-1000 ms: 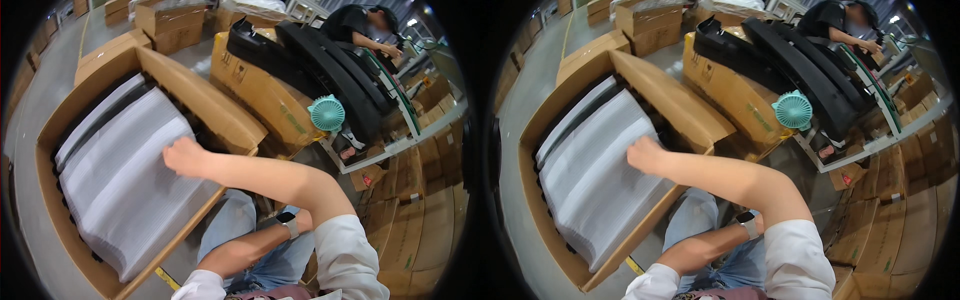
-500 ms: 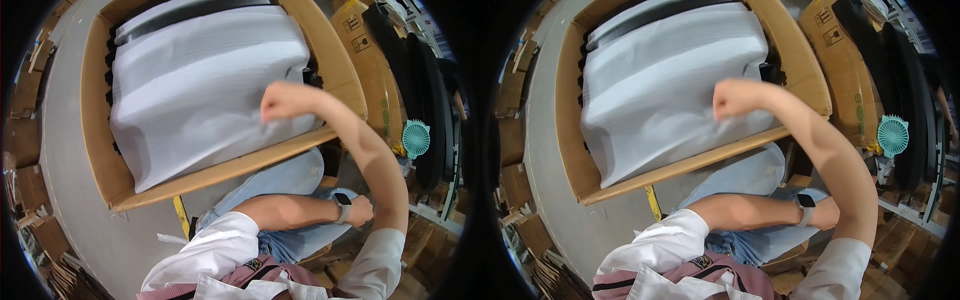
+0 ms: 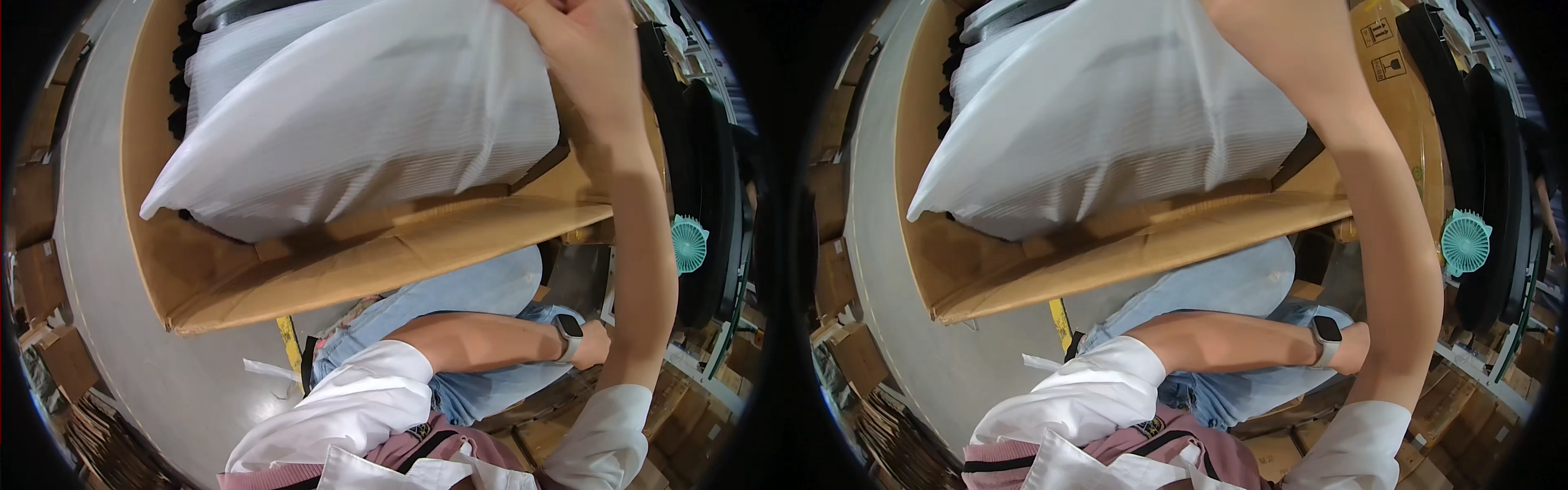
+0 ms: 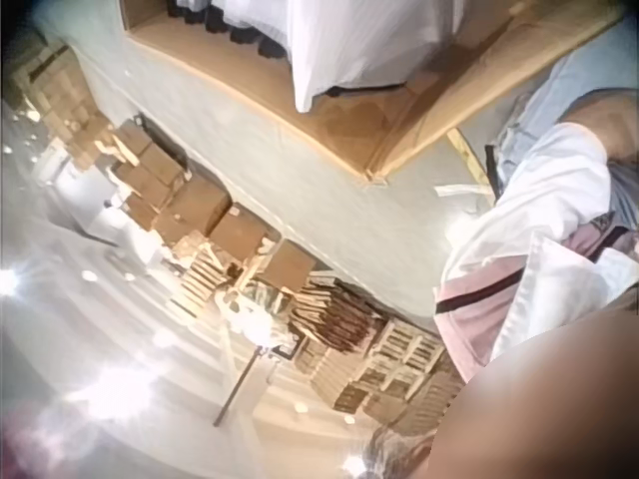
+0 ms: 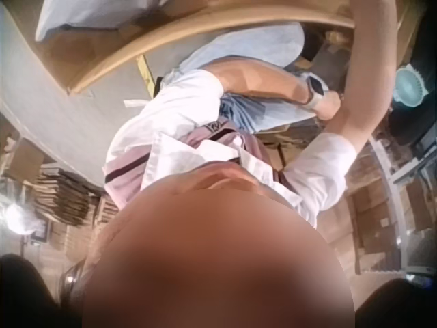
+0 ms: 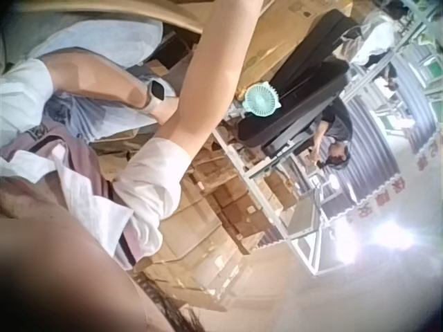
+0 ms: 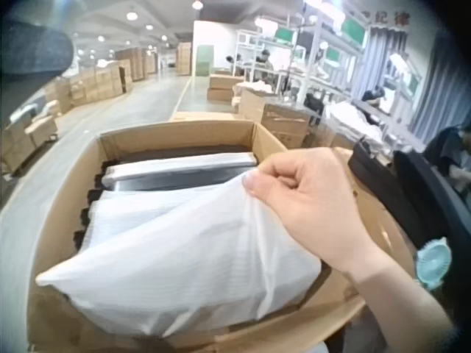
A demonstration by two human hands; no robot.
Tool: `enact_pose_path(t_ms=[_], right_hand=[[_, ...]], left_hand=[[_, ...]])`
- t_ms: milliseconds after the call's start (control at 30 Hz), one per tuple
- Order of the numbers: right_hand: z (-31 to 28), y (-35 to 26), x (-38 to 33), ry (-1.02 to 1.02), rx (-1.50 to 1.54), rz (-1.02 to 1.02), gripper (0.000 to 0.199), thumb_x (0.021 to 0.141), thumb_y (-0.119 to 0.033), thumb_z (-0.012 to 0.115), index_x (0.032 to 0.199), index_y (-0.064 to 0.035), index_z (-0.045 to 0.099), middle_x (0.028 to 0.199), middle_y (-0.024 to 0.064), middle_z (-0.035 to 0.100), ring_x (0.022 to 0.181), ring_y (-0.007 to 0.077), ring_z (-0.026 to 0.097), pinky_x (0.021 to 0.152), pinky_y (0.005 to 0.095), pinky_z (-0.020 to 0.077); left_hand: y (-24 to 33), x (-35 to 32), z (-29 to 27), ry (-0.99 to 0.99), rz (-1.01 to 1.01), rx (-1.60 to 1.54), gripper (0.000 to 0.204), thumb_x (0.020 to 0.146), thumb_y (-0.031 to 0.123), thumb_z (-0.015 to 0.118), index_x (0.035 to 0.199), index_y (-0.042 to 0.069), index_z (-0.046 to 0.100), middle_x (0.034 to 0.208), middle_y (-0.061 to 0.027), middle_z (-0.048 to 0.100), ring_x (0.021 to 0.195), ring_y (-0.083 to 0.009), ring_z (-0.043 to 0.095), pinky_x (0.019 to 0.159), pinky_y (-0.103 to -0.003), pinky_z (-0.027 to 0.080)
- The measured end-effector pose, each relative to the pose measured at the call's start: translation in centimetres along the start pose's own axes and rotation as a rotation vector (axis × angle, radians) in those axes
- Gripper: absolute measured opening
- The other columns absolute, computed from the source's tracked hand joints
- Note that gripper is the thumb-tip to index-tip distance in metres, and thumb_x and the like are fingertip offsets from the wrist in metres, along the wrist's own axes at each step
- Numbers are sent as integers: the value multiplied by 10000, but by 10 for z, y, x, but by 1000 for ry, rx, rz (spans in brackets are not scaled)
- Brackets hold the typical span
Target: Unpacking plastic components from a box and applying small labels or stickers to them.
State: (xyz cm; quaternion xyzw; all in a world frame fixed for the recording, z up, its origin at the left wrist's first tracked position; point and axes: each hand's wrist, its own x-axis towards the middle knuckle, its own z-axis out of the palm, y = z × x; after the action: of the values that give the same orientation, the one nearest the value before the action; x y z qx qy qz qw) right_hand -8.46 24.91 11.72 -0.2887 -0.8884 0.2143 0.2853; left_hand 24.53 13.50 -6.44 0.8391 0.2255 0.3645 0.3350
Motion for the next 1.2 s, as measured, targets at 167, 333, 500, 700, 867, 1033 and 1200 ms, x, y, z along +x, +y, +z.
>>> enact_pose_path(t_ms=[167, 333, 500, 700, 867, 1033, 1200], right_hand=[[-45, -33, 1, 356, 878, 26, 122, 847, -152, 637, 875, -50, 698, 583, 14, 605, 459, 119, 521, 474, 237, 445], [-73, -14, 4, 266, 278, -70, 449, 855, -319, 637, 1164, 0, 578, 710, -20, 566, 573, 77, 480, 489, 286, 362], [-26, 13, -24, -209, -474, -155, 761, 700, -384, 769, 1278, 23, 487, 679, 40, 540, 571, 111, 460, 533, 261, 394], [68, 28, 3, -402, -362, -144, 1050, 561, -481, 819, 1318, 98, 377, 985, 264, 636, 934, 378, 631, 828, 402, 510], [100, 47, 3, -601, -436, -119, 784, 619, -477, 783, 1132, 67, 550, 859, 232, 651, 861, 372, 642, 780, 423, 513], [91, 31, -12, -428, -389, -324, 268, 815, -268, 650, 732, -16, 610, 701, 164, 615, 739, 304, 632, 669, 409, 479], [22, 7, -40, -937, 168, -162, 265, 800, -195, 675, 644, -6, 575, 544, 94, 493, 500, 185, 444, 505, 313, 357]], left_hand=[[-35, -6, 20, 793, 313, 146, 163, 764, 219, 591, 895, 169, 676, 885, -108, 680, 825, -324, 647, 646, -409, 507], [-3, -21, -30, 128, -3, -114, 198, 758, 241, 588, 822, 85, 692, 798, -133, 674, 762, -357, 641, 624, -442, 500], [-1, -26, -28, -26, -62, 17, 234, 744, 270, 606, 725, 54, 696, 720, -167, 656, 705, -358, 641, 614, -452, 499], [-28, -21, 12, 340, 69, 11, 197, 761, 245, 583, 822, 74, 661, 773, -161, 653, 734, -368, 630, 611, -474, 482], [-14, -26, -9, 805, 258, -111, 112, 769, 165, 579, 847, 106, 633, 886, -115, 662, 801, -349, 620, 590, -437, 475], [-27, -14, 3, 565, 67, -51, 117, 761, 136, 577, 853, 103, 639, 896, -111, 661, 804, -346, 617, 565, -421, 471], [-28, -18, 6, 516, 21, -46, 152, 723, 171, 584, 815, 75, 659, 797, -143, 663, 738, -348, 635, 558, -445, 481]])
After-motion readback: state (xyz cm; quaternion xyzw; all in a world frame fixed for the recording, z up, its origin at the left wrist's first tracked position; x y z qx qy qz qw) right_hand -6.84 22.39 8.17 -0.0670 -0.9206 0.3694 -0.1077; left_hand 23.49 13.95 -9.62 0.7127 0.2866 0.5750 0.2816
